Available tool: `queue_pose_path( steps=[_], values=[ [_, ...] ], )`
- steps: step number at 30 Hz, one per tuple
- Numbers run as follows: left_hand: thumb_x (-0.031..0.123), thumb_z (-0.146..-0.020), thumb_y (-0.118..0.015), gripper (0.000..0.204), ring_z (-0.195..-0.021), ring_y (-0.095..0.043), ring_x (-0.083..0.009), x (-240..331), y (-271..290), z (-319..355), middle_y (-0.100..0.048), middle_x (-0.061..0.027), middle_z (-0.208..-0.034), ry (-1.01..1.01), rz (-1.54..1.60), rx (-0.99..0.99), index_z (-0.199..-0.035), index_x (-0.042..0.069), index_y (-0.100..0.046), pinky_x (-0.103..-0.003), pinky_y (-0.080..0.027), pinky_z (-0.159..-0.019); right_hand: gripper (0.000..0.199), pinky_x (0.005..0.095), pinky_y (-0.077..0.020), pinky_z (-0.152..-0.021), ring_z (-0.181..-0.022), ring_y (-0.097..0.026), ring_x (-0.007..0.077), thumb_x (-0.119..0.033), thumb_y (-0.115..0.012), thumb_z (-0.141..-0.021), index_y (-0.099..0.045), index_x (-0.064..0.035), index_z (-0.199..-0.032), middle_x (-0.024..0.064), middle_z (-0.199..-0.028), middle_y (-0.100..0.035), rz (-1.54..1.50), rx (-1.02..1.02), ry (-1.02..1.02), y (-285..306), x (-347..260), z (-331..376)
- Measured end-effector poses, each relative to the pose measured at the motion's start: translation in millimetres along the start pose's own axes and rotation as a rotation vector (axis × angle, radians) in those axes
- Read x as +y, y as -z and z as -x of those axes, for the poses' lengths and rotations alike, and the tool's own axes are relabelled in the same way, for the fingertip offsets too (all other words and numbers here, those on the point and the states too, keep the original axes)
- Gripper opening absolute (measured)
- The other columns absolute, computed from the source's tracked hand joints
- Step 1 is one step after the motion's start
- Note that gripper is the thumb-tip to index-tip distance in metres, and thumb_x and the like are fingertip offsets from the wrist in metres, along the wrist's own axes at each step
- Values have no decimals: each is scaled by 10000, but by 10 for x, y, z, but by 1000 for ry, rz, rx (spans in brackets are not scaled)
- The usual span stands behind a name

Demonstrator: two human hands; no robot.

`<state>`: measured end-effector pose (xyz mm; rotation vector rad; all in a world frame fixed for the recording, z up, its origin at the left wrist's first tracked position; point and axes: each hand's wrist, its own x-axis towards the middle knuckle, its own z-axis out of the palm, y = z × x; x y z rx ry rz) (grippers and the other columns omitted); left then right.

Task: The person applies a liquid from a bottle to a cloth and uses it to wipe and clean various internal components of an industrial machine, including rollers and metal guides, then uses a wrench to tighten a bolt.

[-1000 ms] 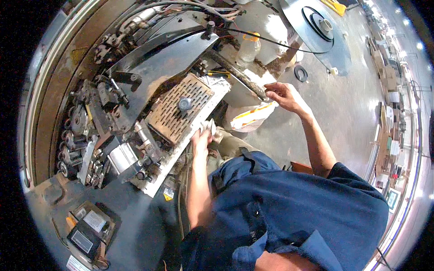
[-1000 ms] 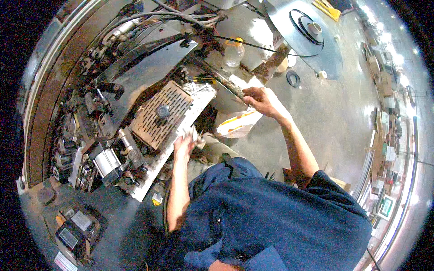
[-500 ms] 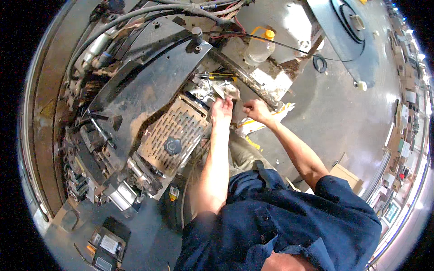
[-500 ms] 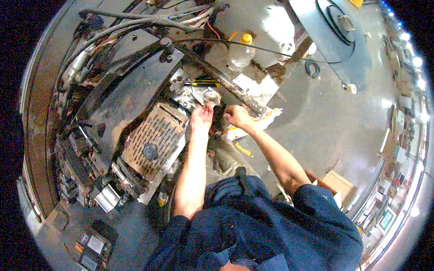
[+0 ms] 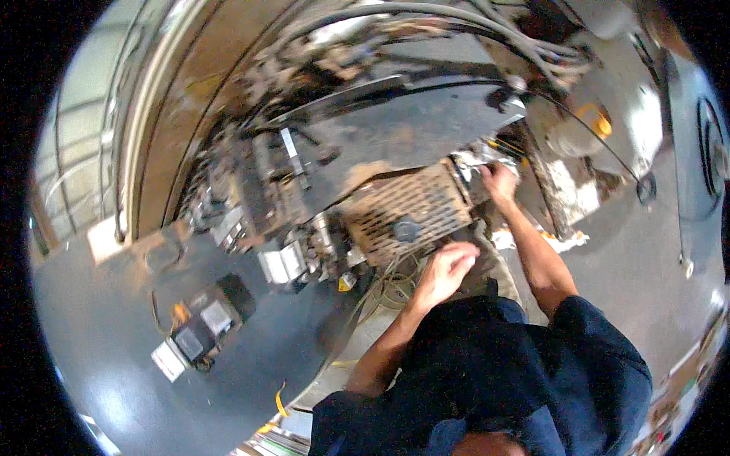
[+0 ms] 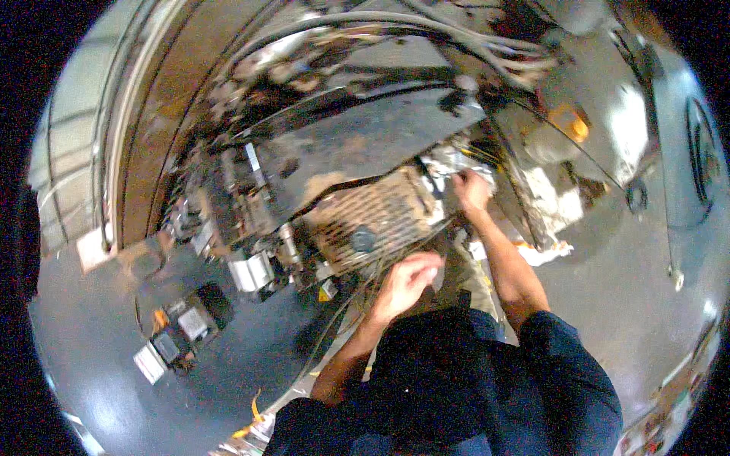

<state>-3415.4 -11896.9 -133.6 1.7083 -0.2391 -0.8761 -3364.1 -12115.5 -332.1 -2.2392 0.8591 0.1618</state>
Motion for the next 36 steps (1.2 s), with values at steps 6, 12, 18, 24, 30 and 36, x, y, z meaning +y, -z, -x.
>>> queue_pose_path(
  steps=[6, 12, 18, 24, 30, 36],
  values=[
    [76, -863, -671, 81, -935, -669, -213, 1038, 1335, 900, -707, -122, -1017, -250, -159, 146, -881, 22, -728, -342, -531, -842, 252, 376, -527, -666, -762, -680, 304, -263, -688, -870, -711, -31, -967, 178, -865, -695, -178, -143, 413, 1134, -450, 688],
    [63, -925, -629, 186, -876, -611, -103, 1304, 2453, 1055, -668, -49, -1049, -229, -143, 776, -1091, -6, -677, -247, -508, -780, 284, 356, -541, -699, -840, -653, 330, -43, -718, -816, -648, -77, -1090, 138, -998, -651, -46, 237, 1009, 2100, -2099, 683],
    [59, -924, -621, 228, -948, -602, -122, 1454, 2653, 825, -654, -56, -1091, -194, -368, 832, -1140, 5, -671, -261, -496, -826, 424, 417, -471, -891, -1027, -553, 341, -78, -668, -803, -549, -15, -1205, 156, -1150, -577, 423, 377, 1138, 1846, -2293, -109],
    [82, -913, -627, 237, -1000, -608, -171, 1574, 2781, 683, -638, -118, -1154, -172, -662, 968, -1131, -3, -665, -289, -499, -839, 350, 421, -453, -854, -966, -567, 329, -102, -659, -806, -576, -20, -1136, 143, -1016, -597, 304, 364, 1152, 1750, -2553, -294],
    [76, -905, -630, 205, -994, -625, -215, 1607, 2882, 552, -630, -137, -1153, -222, -743, 1014, -1090, -2, -670, -318, -516, -822, 320, 443, -491, -752, -851, -611, 366, -103, -698, -798, -617, -33, -1100, 161, -890, -632, 59, 183, 1169, 1644, -2629, -506],
    [59, -873, -652, 211, -1006, -631, -276, 1646, 2748, 382, -641, -145, -1126, -272, -939, 1050, -1075, 1, -674, -346, -505, -862, 400, 431, -491, -767, -869, -611, 341, -181, -761, -762, -621, -59, -1116, 138, -937, -621, 116, 148, 1059, 1461, -2880, -443]
  ],
)
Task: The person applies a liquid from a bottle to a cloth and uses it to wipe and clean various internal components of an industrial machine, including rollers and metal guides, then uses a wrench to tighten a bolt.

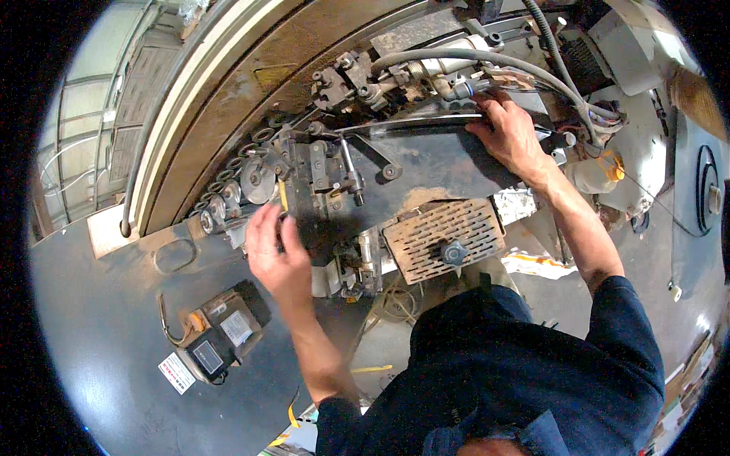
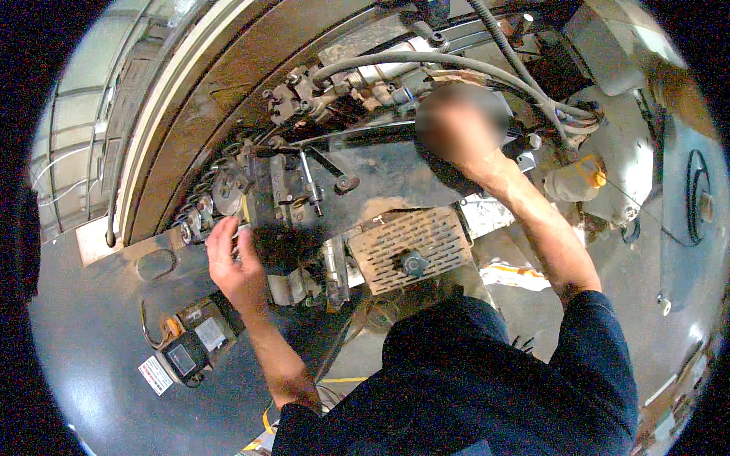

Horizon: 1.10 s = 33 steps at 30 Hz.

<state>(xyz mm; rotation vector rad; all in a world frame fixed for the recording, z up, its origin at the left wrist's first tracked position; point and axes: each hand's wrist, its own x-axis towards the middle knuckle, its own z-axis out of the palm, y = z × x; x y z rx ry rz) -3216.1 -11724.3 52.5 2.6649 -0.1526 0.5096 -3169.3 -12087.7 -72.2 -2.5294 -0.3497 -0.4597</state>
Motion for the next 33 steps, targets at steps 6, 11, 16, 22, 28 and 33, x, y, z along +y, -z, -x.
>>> queue_pose_path(
  steps=[6, 11, 16, 22, 28, 33],
  values=[
    [96, -881, -647, 214, -1064, -617, -307, 295, -222, 55, -647, -136, -1145, 32, -28, -79, -1070, 3, -682, -380, -464, -957, 258, 443, -485, -706, -853, -589, 298, -155, -700, -731, -646, -107, -979, 114, -934, -609, 165, 144, 182, -73, -78, -124],
    [107, -880, -646, 215, -1066, -608, -314, 126, -152, 55, -633, -147, -1154, 48, -65, -37, -1077, 29, -683, -384, -468, -936, 178, 425, -488, -581, -687, -603, 306, -131, -666, -698, -624, -103, -869, 104, -761, -600, 211, 81, 176, -101, -538, -440],
    [73, -870, -647, 214, -1030, -615, -333, -39, -99, 191, -624, -168, -1132, 43, -29, 23, -1079, 36, -672, -391, -496, -876, 124, 428, -486, -558, -672, -603, 309, -117, -651, -700, -613, -78, -812, 111, -732, -590, 234, 65, 190, -231, -703, -554],
    [60, -862, -649, 217, -992, -632, -327, -48, -98, 327, -623, -164, -1145, 111, 49, 51, -1077, 39, -673, -388, -515, -839, 183, 437, -501, -576, -702, -620, 312, -167, -672, -741, -600, -76, -882, 107, -758, -619, 234, -5, 217, -390, -704, -574],
    [69, -858, -644, 175, -1058, -615, -322, 155, 51, 544, -651, -157, -1145, 159, -48, 207, -1024, 38, -688, -409, -492, -907, 274, 441, -539, -633, -796, -649, 304, -289, -711, -806, -574, -74, -907, 108, -793, -661, 291, -84, 190, -623, -776, -600],
    [94, -869, -606, 170, -961, -651, -315, 257, 157, 1083, -685, -143, -1044, 157, 332, -21, -997, 21, -690, -404, -502, -879, 321, 450, -541, -622, -762, -648, 323, -351, -735, -783, -579, -84, -868, 122, -790, -650, 336, -190, 97, -586, -862, -638]
  ],
)
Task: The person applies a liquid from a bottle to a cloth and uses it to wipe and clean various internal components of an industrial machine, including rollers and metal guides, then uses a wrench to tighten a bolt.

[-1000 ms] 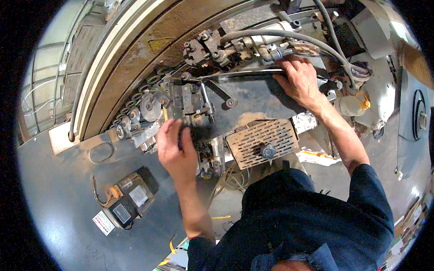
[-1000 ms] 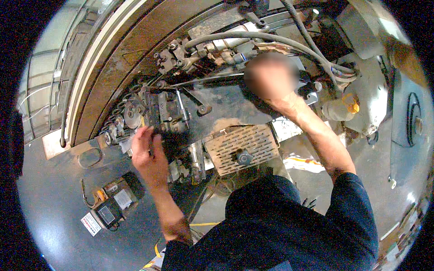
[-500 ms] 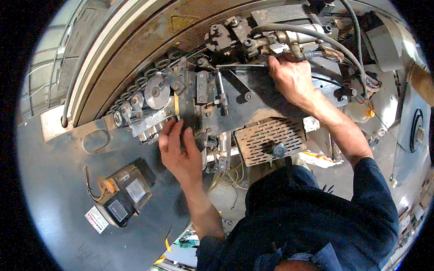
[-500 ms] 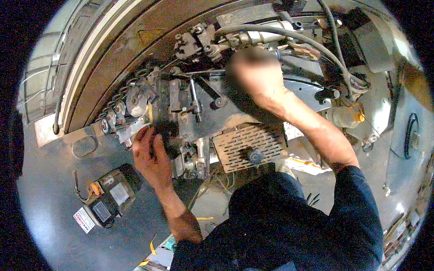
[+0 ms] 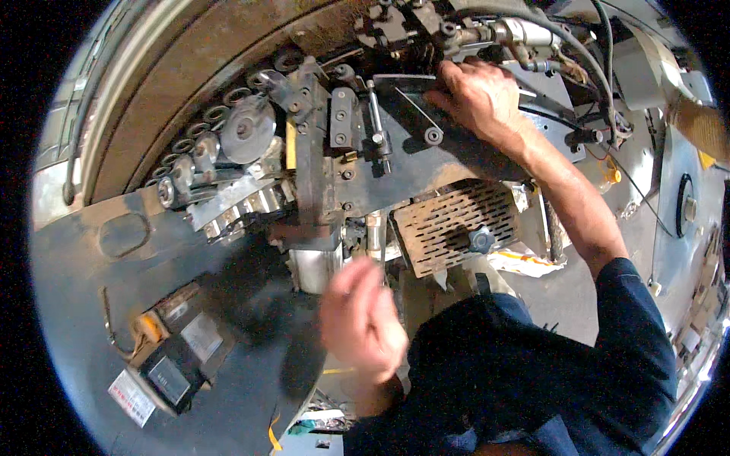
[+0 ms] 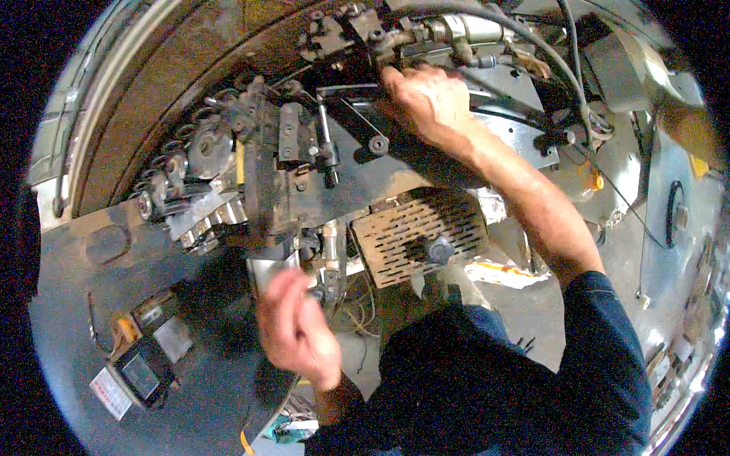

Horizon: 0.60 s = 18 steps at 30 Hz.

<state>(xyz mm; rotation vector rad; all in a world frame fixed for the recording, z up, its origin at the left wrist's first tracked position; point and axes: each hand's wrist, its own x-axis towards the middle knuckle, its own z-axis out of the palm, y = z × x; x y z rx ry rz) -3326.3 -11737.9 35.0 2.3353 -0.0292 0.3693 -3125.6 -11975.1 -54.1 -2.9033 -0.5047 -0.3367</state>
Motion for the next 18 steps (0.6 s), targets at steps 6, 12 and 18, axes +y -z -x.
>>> queue_pose_path(
  steps=[6, 12, 18],
  values=[
    [11, -712, -712, 294, -910, -694, -263, -277, -476, 1109, -702, -152, -1029, -3, 598, -394, -1005, -1, -724, -348, -560, -825, 375, 462, -525, -593, -685, -650, 364, -437, -759, -758, -604, -113, -867, 145, -719, -644, 83, 125, 78, -46, 69, 14],
    [1, -792, -706, 235, -876, -694, -264, -732, -1407, 2353, -684, -155, -1057, 42, 908, -547, -1026, 14, -703, -330, -565, -756, 409, 444, -490, -560, -658, -639, 379, -381, -771, -736, -591, -23, -821, 172, -689, -642, 182, 130, 59, 46, -99, 92],
    [134, -849, -659, 186, -919, -668, -317, -1495, -2518, 3420, -688, -138, -1010, 71, 682, -430, -1007, 38, -675, -402, -533, -822, 421, 457, -495, -623, -723, -645, 352, -364, -753, -764, -645, -3, -952, 204, -774, -651, 307, 201, 113, -2, -116, 103]
  ],
)
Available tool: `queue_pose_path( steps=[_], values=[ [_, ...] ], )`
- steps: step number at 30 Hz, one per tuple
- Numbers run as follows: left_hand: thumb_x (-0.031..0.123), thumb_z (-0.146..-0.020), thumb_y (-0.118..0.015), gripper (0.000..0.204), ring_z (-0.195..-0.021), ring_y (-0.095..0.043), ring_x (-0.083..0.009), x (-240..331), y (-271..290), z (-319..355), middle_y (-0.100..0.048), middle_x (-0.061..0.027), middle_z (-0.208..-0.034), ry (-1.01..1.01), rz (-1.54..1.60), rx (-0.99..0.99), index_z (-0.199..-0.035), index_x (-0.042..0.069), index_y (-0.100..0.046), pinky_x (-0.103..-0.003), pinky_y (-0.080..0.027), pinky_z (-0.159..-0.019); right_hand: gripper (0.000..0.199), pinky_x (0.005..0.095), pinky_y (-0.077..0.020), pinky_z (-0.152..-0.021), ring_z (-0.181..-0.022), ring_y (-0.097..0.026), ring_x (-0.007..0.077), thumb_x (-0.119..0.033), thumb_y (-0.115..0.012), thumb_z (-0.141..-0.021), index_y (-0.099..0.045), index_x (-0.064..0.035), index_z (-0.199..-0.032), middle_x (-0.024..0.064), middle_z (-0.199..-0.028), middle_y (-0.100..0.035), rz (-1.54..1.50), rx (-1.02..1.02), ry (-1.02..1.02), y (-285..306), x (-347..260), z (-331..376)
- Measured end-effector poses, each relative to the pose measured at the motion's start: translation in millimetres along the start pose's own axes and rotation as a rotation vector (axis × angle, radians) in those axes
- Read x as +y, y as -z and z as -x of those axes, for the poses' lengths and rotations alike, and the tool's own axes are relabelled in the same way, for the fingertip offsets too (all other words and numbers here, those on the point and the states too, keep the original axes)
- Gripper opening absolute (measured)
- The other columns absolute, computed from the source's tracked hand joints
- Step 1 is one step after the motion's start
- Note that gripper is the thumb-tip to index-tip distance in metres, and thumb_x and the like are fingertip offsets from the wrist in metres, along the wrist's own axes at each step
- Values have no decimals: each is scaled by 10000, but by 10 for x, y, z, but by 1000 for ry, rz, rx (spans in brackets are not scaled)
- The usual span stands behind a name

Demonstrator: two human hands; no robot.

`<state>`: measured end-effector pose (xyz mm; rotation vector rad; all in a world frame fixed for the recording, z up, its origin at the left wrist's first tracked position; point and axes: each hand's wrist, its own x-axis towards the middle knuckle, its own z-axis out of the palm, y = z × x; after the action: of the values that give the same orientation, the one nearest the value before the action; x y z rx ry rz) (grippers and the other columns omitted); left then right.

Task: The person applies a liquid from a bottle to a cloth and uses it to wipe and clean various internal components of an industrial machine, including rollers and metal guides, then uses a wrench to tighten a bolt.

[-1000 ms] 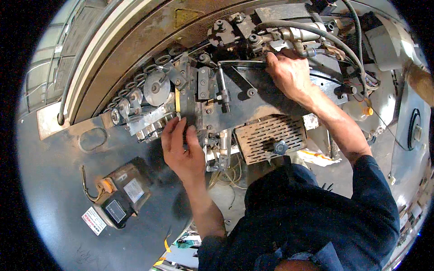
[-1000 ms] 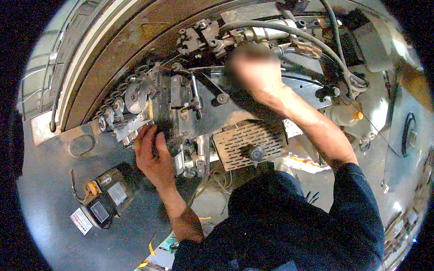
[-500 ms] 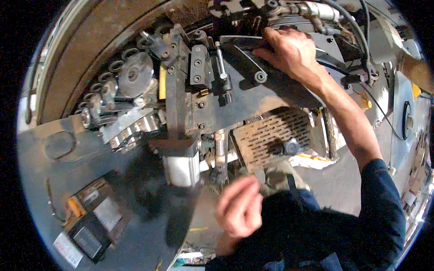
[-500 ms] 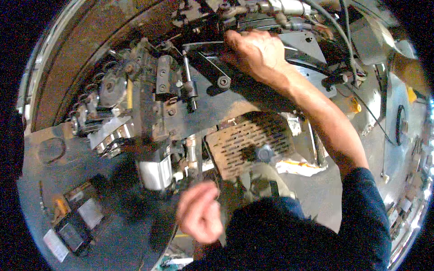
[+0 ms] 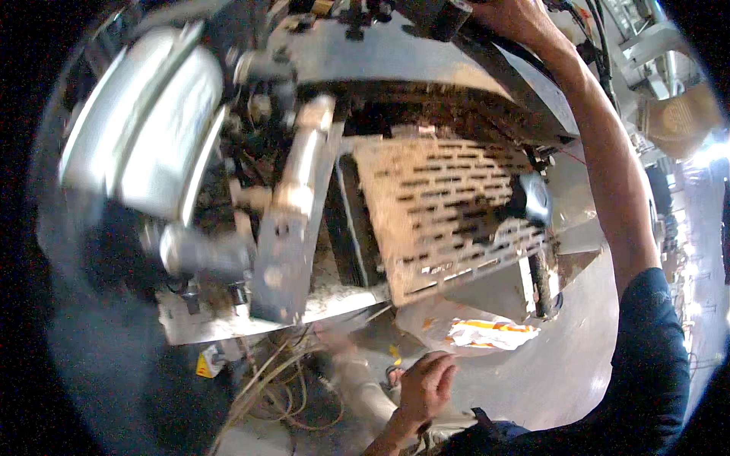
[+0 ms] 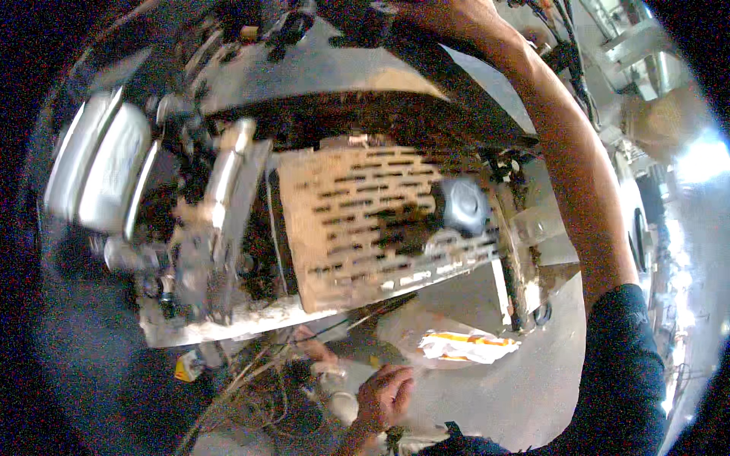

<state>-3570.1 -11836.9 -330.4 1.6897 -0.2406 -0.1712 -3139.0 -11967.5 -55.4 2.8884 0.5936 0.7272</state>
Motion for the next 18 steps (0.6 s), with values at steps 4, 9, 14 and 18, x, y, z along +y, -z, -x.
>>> queue_pose_path(
  steps=[4, 9, 14, 18],
  values=[
    [162, -842, -678, 208, -882, -668, -332, -678, -308, 262, -687, -147, -979, 33, -73, 102, -1009, 38, -684, -395, -545, -783, 465, 451, -468, -635, -689, -616, 330, -361, -749, -727, -638, 10, -985, 206, -761, -626, 3, -24, 2, -27, 100, -4],
    [160, -864, -669, 196, -774, -689, -281, -1317, -536, 355, -689, -141, -935, 142, 1, 184, -993, 14, -685, -345, -550, -708, 395, 428, -497, -717, -774, -639, 337, -219, -688, -771, -657, 29, -1077, 207, -849, -682, -211, -47, 131, 58, -85, 19],
    [141, -889, -661, 205, -751, -642, -123, -1878, -767, 492, -702, -86, -841, 434, 331, 187, -1034, -3, -684, -289, -514, -686, 473, 383, -509, -721, -779, -643, 210, -361, -707, -781, -675, -37, -1124, 140, -815, -686, -10, -2, -20, -171, 242, -32],
    [172, -884, -677, 216, -781, -629, -140, -2574, -967, 539, -689, -61, -853, 483, 239, 218, -1013, -1, -689, -301, -506, -725, 488, 420, -528, -796, -840, -693, 320, -430, -703, -752, -697, -78, -1090, 174, -861, -710, -87, -47, -51, -226, 311, -169]
  ],
)
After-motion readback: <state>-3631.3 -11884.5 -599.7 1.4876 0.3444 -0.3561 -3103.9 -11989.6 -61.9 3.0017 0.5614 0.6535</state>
